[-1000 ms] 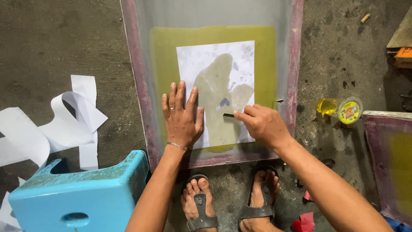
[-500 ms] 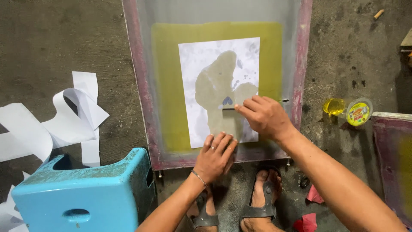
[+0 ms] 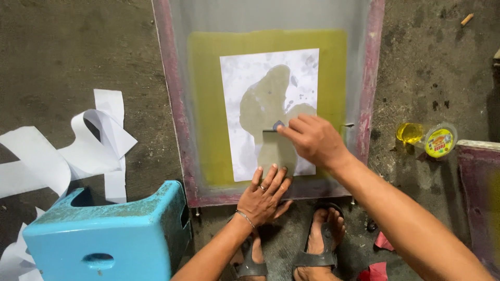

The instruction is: Applying a paper stencil to a screen printing frame using oil and a scraper to ensure it is flat and adhered.

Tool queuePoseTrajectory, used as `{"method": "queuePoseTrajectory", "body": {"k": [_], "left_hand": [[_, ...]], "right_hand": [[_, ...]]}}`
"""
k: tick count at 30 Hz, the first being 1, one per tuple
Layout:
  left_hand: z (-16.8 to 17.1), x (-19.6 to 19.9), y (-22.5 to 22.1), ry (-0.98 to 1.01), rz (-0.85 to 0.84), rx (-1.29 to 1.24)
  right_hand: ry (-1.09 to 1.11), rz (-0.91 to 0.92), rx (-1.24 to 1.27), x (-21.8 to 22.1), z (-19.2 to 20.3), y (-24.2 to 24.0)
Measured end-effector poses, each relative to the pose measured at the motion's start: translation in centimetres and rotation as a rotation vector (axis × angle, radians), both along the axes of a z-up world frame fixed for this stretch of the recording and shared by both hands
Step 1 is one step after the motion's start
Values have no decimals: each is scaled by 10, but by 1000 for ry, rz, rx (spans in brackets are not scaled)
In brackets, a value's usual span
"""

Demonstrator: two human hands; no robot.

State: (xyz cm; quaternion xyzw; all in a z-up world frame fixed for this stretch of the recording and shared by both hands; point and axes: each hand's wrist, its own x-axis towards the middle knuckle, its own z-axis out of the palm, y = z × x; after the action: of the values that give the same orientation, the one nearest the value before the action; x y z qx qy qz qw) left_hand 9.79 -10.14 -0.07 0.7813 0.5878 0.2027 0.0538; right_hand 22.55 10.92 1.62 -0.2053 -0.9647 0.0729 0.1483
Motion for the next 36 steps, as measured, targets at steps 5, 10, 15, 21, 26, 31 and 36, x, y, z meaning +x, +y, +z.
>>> {"method": "queuePoseTrajectory", "body": {"k": [5, 10, 15, 21, 26, 31, 36], "left_hand": [[0, -1, 2, 49, 9, -16], [-3, 0, 1, 30, 4, -22], [-1, -1, 3, 25, 10, -32], [2, -1, 3, 10, 17, -32], [5, -1, 6, -39, 32, -16], [14, -5, 8, -105, 48, -59], [15, -27, 6, -138, 146, -137]], "right_hand": [[-3, 121, -56, 0, 20, -15], [0, 60, 8, -13, 3, 11], [6, -29, 35, -31, -2, 36], [-62, -173, 31, -41, 3, 68], [-29, -218, 57, -39, 2, 89], [47, -352, -335, -27, 22, 60], [211, -553, -561, -10, 31, 19]]}}
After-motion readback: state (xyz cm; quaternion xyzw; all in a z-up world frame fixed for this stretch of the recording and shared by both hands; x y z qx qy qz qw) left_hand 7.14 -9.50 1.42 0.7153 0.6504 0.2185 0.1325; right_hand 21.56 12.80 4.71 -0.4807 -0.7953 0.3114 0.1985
